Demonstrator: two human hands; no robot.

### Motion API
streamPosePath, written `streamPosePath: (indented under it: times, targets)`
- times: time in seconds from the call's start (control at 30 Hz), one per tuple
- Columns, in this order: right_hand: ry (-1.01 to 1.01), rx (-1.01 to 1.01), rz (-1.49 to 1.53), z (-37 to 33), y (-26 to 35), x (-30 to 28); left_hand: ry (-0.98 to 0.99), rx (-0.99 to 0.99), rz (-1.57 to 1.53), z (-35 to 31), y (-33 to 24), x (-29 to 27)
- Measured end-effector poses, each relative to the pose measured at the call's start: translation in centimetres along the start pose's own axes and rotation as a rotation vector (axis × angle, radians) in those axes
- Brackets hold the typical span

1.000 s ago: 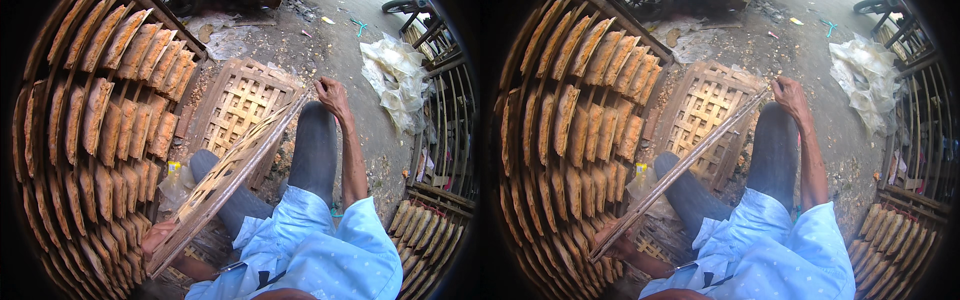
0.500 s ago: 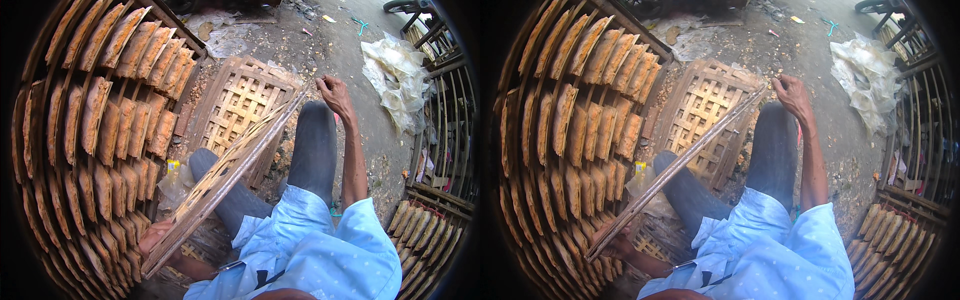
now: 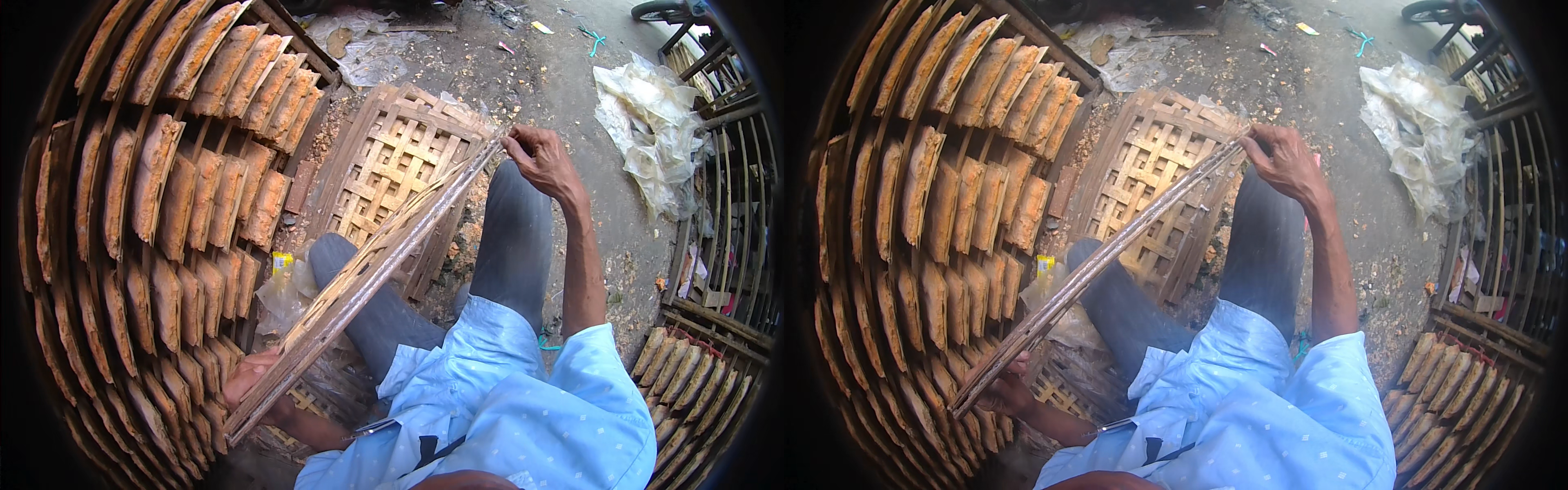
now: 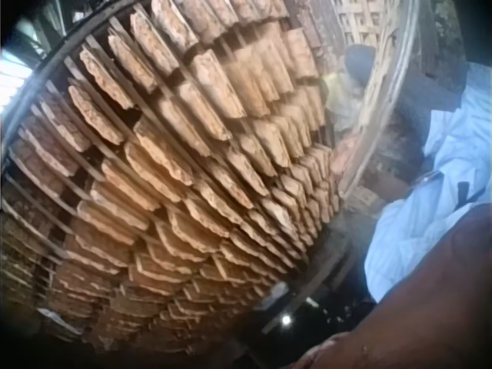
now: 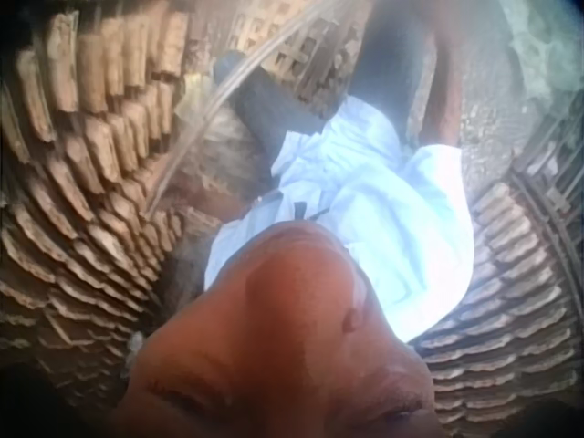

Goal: The person sits on the ground and assembles a wooden lattice frame by hand, inserting thin wooden strips into the grid. They then place a clear plastic sheet over the frame and continue adjusting the wooden pieces.

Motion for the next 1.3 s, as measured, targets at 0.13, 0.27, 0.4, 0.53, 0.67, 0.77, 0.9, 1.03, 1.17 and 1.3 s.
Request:
streamPosePath:
  times: [0.13, 0.27, 0.4, 0.53, 0.67, 0.77, 0.9, 1.03, 1.17, 1.3]
  targets:
    - [-0.103, 0.064, 0.196, -0.6, -0.7, -0.8, 0.085, 0.058, -0.013, 0.4, -0.2, 0.2]
    - [0.04, -0.022, 0.502, -2.0, 6.4, 0.0, 0.058, 0.068, -0.031, 0.7, -0.2, 0.9]
    - [-0.102, -0.123, -0.13, -1.6, 7.9, 0.0, 0.054, 0.094, 0.072, 1.3, -1.2, 1.6]
    - [0.024, -0.112, 0.506, -3.7, 12.0, -0.7, 0.027, 0.056, 0.035, 0.6, -0.6, 0.8]
    - [-0.024, -0.36, 0.326, -4.6, 15.9, -0.5, 0.009, 0.028, 0.01, 0.5, -0.1, 0.7]
    - [0.032, -0.382, 0.258, -4.5, 16.1, 0.4, 0.045, 0.044, -0.003, 0.5, 0.1, 0.7]
    - [-0.018, -0.352, 0.341, -4.8, 15.9, 0.2, 0.037, 0.088, 0.005, 0.7, -0.5, 1.2]
    - [0.013, -0.35, 0.3, -4.7, 16.0, 0.6, -0.002, 0.037, 0.004, 0.9, -0.7, 1.1]
    - [-0.094, -0.211, 0.067, -4.2, 14.7, 0.4, -0.002, 0.005, 0.041, 0.6, 0.1, 0.2]
    - [-0.112, -0.253, 0.187, -4.2, 16.8, -0.1, -0.044, -0.052, 0.081, 0.2, 1.1, -0.2]
Point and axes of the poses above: each hand's wrist, its own z-axis towards the middle knuckle, its own x-axis out of the palm, y = z × x, the point moved 6 cm from there along z, towards the middle knuckle
